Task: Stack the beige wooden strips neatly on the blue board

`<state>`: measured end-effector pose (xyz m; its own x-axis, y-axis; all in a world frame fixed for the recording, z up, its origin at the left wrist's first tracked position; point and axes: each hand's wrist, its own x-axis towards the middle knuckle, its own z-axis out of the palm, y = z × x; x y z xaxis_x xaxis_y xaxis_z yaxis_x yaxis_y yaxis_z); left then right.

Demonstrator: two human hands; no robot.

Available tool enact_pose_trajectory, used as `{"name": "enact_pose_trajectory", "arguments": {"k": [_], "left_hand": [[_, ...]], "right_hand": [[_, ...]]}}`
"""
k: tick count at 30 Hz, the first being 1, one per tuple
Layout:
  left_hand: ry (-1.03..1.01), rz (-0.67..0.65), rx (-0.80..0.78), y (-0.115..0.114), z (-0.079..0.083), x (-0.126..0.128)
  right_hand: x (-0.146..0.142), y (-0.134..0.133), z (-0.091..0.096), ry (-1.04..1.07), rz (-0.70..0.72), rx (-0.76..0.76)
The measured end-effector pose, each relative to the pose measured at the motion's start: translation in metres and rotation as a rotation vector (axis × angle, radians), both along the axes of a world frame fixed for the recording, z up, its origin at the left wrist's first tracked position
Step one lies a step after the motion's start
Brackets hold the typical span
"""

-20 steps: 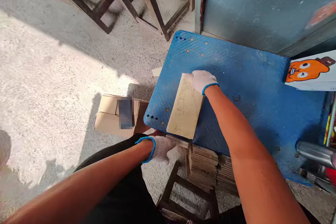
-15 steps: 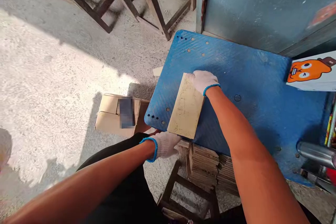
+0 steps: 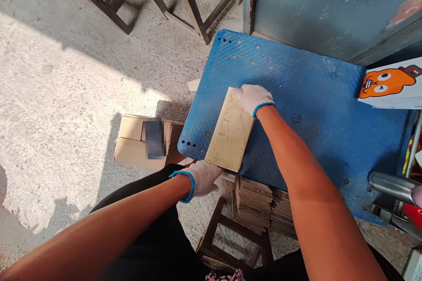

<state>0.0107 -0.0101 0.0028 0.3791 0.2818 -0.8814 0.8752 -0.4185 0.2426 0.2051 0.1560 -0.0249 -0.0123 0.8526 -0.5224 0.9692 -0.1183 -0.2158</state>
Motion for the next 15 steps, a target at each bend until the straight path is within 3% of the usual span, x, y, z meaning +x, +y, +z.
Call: {"name": "enact_pose_trajectory", "arguments": {"k": [9,15], "left_hand": [[0.01,-0.086,0.033,-0.005,0.005,0.002],[0.026,-0.068,0.005,-0.001,0.004,0.002]], "right_hand": [[-0.006,-0.01,0.002,0.009,-0.017,0.025],[-0.002,-0.01,0.001,0.074,-0.037,0.05]]}}
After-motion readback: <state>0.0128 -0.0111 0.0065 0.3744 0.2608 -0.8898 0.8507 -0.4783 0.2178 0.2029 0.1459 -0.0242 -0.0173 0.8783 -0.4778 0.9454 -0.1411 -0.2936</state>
